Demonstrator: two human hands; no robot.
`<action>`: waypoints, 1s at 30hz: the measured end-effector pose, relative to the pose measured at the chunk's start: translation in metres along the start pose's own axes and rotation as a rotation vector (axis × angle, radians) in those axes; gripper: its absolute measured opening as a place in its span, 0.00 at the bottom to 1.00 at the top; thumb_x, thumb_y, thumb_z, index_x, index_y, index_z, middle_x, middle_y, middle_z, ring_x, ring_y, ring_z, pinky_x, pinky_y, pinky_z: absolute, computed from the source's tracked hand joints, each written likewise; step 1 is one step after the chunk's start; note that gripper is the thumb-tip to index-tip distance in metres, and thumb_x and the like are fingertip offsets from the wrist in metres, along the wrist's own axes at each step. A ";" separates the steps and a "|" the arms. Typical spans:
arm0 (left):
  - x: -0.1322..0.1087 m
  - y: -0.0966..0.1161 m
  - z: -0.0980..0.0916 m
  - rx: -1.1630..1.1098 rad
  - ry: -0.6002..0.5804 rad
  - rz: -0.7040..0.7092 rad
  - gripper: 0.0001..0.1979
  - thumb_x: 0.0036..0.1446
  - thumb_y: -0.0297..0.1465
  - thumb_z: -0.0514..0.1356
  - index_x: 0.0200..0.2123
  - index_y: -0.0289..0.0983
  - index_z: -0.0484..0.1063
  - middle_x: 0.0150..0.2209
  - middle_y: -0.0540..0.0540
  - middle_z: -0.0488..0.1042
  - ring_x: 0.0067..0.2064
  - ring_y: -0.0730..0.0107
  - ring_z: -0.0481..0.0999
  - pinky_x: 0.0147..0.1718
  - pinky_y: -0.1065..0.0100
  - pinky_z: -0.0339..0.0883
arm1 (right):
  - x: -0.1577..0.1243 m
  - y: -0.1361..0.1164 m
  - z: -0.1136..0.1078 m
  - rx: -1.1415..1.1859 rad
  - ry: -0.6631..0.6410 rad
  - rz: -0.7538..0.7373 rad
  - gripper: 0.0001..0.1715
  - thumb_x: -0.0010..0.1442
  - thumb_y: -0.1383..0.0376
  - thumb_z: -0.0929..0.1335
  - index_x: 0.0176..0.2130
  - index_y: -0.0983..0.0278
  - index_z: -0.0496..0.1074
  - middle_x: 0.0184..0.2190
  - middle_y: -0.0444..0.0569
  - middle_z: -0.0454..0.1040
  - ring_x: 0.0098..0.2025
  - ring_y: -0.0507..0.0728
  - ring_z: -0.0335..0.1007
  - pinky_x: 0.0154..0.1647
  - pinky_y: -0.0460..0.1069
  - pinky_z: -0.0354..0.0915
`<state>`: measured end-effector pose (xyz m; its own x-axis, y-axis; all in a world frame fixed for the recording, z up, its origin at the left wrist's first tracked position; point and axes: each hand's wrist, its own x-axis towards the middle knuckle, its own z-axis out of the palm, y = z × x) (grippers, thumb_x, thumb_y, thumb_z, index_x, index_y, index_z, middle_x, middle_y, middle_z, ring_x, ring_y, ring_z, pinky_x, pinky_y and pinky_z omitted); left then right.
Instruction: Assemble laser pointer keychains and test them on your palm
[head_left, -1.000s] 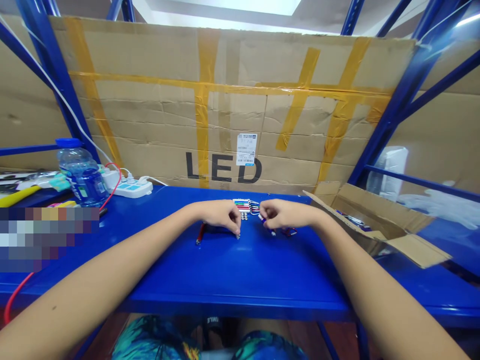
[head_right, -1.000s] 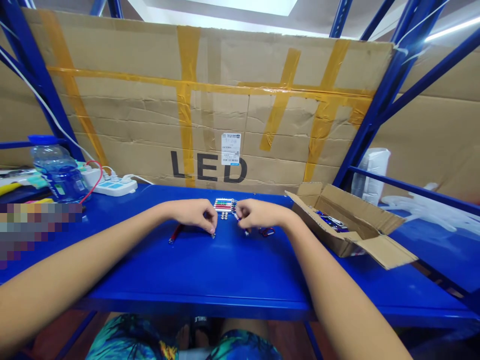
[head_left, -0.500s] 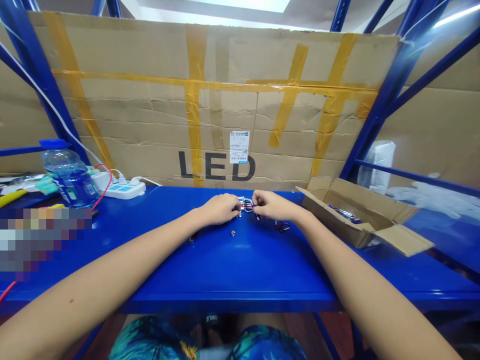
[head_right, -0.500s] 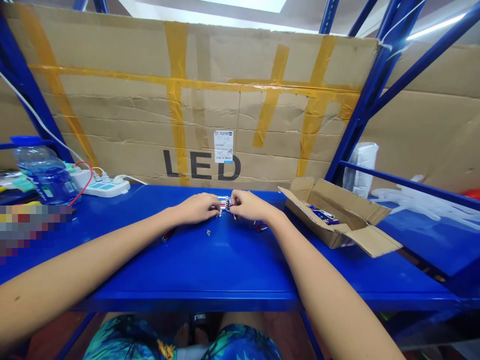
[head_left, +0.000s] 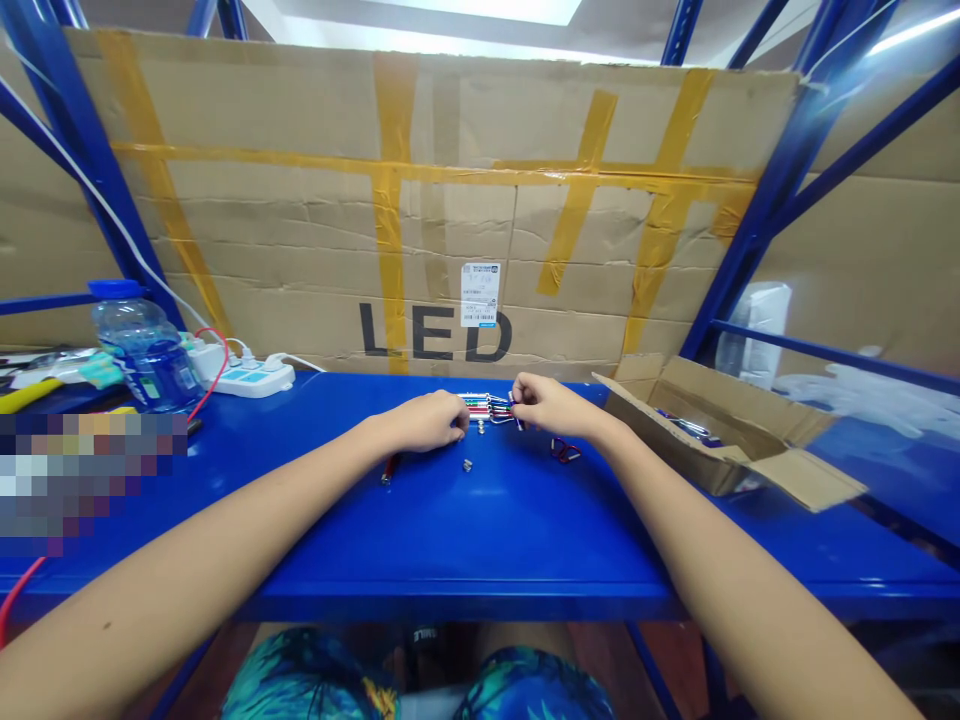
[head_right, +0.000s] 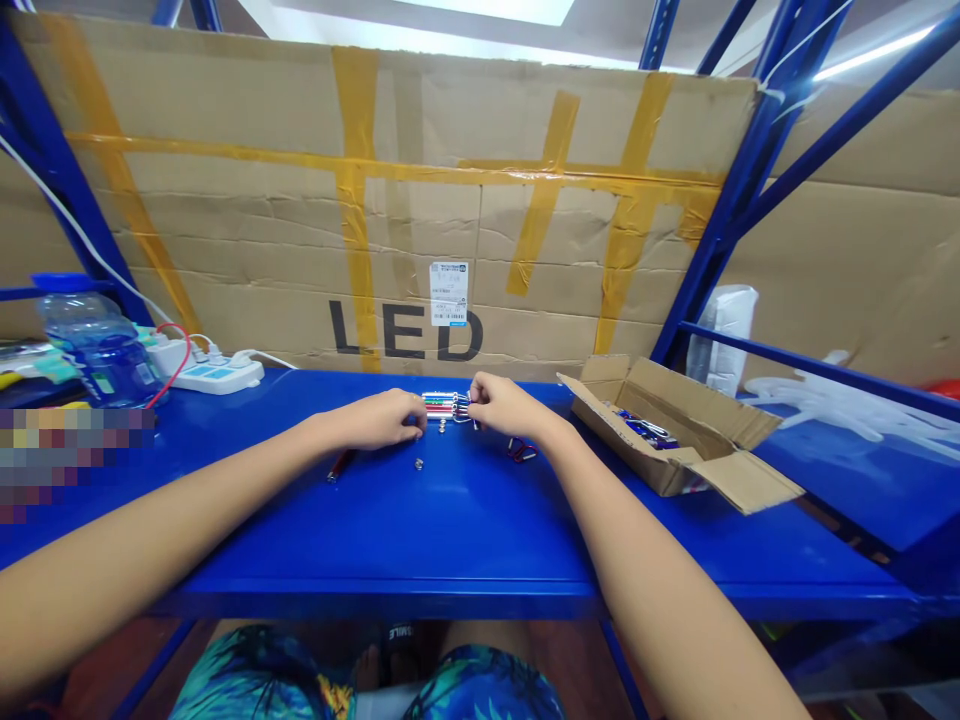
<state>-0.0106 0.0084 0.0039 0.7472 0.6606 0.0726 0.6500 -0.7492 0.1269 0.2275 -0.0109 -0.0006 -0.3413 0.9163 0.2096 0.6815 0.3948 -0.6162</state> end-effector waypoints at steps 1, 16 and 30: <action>-0.003 -0.001 -0.003 -0.015 -0.017 0.010 0.09 0.54 0.29 0.57 0.36 0.38 0.77 0.38 0.44 0.78 0.38 0.65 0.74 0.38 0.67 0.63 | 0.001 0.001 0.000 0.000 0.015 -0.001 0.07 0.52 0.66 0.64 0.33 0.61 0.59 0.24 0.41 0.70 0.27 0.53 0.67 0.27 0.46 0.59; -0.007 -0.024 -0.009 -0.039 -0.053 0.082 0.13 0.55 0.27 0.57 0.42 0.39 0.79 0.40 0.45 0.79 0.40 0.67 0.75 0.38 0.70 0.63 | 0.003 -0.002 0.009 0.074 0.115 0.030 0.16 0.50 0.69 0.67 0.40 0.62 0.60 0.24 0.42 0.72 0.25 0.52 0.68 0.27 0.47 0.61; -0.005 -0.023 -0.006 -0.080 -0.050 0.150 0.12 0.57 0.28 0.58 0.42 0.40 0.79 0.42 0.45 0.79 0.41 0.67 0.75 0.40 0.70 0.63 | 0.004 -0.003 0.014 0.066 0.066 0.124 0.11 0.52 0.69 0.68 0.38 0.67 0.71 0.24 0.47 0.74 0.23 0.52 0.66 0.24 0.46 0.60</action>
<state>-0.0301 0.0228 0.0068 0.8422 0.5370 0.0472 0.5192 -0.8316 0.1973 0.2145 -0.0090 -0.0088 -0.2128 0.9610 0.1767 0.6708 0.2752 -0.6887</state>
